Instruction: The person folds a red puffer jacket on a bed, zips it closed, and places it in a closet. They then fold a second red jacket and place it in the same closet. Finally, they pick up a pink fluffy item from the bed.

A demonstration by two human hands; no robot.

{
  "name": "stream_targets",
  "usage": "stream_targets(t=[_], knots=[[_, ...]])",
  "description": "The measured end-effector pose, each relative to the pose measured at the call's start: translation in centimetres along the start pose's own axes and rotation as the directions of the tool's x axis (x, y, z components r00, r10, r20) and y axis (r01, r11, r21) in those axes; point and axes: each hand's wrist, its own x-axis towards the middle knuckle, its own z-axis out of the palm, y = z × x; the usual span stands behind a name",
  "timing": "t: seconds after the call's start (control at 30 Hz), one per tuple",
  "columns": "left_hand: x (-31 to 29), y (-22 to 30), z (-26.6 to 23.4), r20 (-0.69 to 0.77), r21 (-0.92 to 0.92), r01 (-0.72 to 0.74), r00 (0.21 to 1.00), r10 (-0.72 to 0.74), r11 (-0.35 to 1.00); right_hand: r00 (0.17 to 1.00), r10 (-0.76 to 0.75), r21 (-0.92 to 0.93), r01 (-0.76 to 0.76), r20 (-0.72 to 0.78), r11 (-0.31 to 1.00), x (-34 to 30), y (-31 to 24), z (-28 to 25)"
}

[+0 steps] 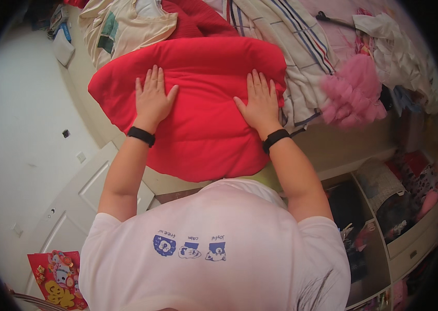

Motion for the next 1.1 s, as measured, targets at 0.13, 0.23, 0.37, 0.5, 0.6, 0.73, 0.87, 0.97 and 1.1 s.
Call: stream_targets(t=[0.13, 0.23, 0.37, 0.5, 0.6, 0.73, 0.87, 0.97, 1.1], knots=[[0.0, 5.5, 1.8, -0.087, -0.250, -0.167, 0.985, 0.149, 0.954, 1.000, -0.007, 0.030, 0.007, 0.022, 1.000, 0.1, 0.4, 0.5], [-0.7, 8.2, 2.8, -0.157, -0.276, -0.460, 0.888, 0.433, 0.844, 1.000, -0.011, -0.007, 0.011, -0.007, 1.000, 0.0, 0.7, 0.9], [-0.3, 7.3, 2.0, -0.149, -0.385, -0.682, 0.711, 0.687, 0.622, 0.999, -0.029, -0.016, 0.029, 0.027, 0.999, -0.3, 1.1, 1.5], [2.8, -6.0, -1.8, -0.005, 0.095, 0.158, 0.987, -0.158, 0.983, 0.999, -0.042, 0.090, 0.041, 0.011, 0.995, -0.2, 1.5, 0.7], [1.2, -14.4, -4.3, 0.020, 0.213, 0.626, 0.765, -0.644, 0.750, 0.993, 0.066, 0.039, -0.070, 0.093, 0.997, 0.6, -0.2, -1.5], [-2.0, -10.3, -0.5, -0.247, 0.074, 0.152, 0.960, -0.130, 0.986, 0.968, -0.160, 0.306, 0.215, -0.196, 0.928, 2.5, -8.4, -3.3], [-3.6, -5.1, 4.1, -0.150, -0.067, 0.036, 0.988, -0.046, 0.997, 0.872, -0.470, 0.337, 0.488, -0.139, 0.806, 6.4, -15.6, -0.7], [-3.0, -6.4, 5.8, -0.082, -0.133, 0.068, 0.993, -0.080, 0.989, 0.871, -0.443, 0.290, 0.490, -0.212, 0.822, 9.2, -10.0, 0.5], [-2.6, -8.1, 7.4, 0.000, -0.089, 0.044, 0.999, -0.044, 0.995, 0.924, 0.370, 0.044, -0.375, 0.095, 0.926, 9.7, 10.5, -4.7]])
